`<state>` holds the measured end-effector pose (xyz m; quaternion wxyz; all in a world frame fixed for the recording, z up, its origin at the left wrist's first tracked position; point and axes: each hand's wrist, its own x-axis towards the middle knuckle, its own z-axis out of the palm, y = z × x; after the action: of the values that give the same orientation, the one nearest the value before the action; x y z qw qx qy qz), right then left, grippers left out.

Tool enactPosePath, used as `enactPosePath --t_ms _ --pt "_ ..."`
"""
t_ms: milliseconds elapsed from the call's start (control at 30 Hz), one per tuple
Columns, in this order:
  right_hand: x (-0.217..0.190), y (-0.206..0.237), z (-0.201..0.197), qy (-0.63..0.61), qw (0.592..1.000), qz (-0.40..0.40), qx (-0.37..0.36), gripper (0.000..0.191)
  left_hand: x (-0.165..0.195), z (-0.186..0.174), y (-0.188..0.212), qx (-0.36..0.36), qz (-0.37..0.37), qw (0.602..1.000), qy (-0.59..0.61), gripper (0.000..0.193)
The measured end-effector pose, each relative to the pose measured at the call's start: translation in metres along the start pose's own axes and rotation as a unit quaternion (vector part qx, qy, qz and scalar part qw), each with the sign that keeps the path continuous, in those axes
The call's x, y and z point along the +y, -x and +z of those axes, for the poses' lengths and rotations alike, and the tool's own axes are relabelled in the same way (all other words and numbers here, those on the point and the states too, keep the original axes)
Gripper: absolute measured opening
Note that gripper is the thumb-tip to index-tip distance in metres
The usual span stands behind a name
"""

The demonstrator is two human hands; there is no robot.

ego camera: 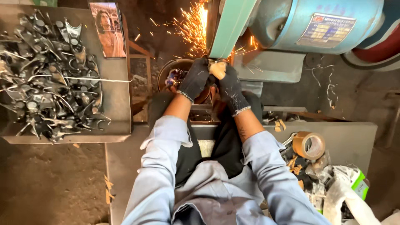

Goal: The person sits at a bench grinder and grinds metal workpieces by hand, holding each piece against the spinning wheel with sparks flying, then places finished pieces into a tray of similar parts. The person repeats the grinding cycle on piece after piece while a phone plays video beside the work area.

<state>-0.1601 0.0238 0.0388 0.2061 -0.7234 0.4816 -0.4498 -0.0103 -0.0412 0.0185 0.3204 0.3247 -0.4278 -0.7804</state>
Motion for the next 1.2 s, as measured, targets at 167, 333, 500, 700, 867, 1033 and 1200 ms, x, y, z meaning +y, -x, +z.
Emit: enactPosePath --t_ms 167,333,500,700,867,1033,1200 --pt "-0.047 0.003 -0.029 -0.391 0.87 0.3 -0.028 0.085 0.035 0.009 0.032 -0.128 0.187 0.942 -0.247 0.045" --pt "-0.044 0.024 -0.033 0.031 0.99 0.119 -0.071 0.043 0.06 0.022 0.062 -0.143 0.048 0.972 -0.18 0.059" --pt "-0.032 0.018 -0.019 -0.411 0.799 0.432 0.078 0.034 0.047 0.023 0.054 -0.078 0.033 0.927 -0.365 0.054" --pt "-0.03 -0.026 0.008 -0.098 0.856 0.506 0.022 0.033 0.009 0.005 0.032 0.218 0.06 0.935 -0.275 0.039" --pt "0.0 -0.018 0.009 -0.23 0.827 0.505 0.089 0.033 -0.015 0.012 0.002 0.228 0.085 0.899 -0.363 0.035" --pt "0.039 0.026 -0.003 -0.303 0.829 0.444 0.154 0.027 -0.01 0.024 -0.002 0.119 0.053 0.925 -0.357 0.041" --pt "0.055 0.026 0.006 -0.377 0.839 0.325 0.219 0.018 0.011 0.024 0.018 0.076 0.006 0.919 -0.387 0.054"
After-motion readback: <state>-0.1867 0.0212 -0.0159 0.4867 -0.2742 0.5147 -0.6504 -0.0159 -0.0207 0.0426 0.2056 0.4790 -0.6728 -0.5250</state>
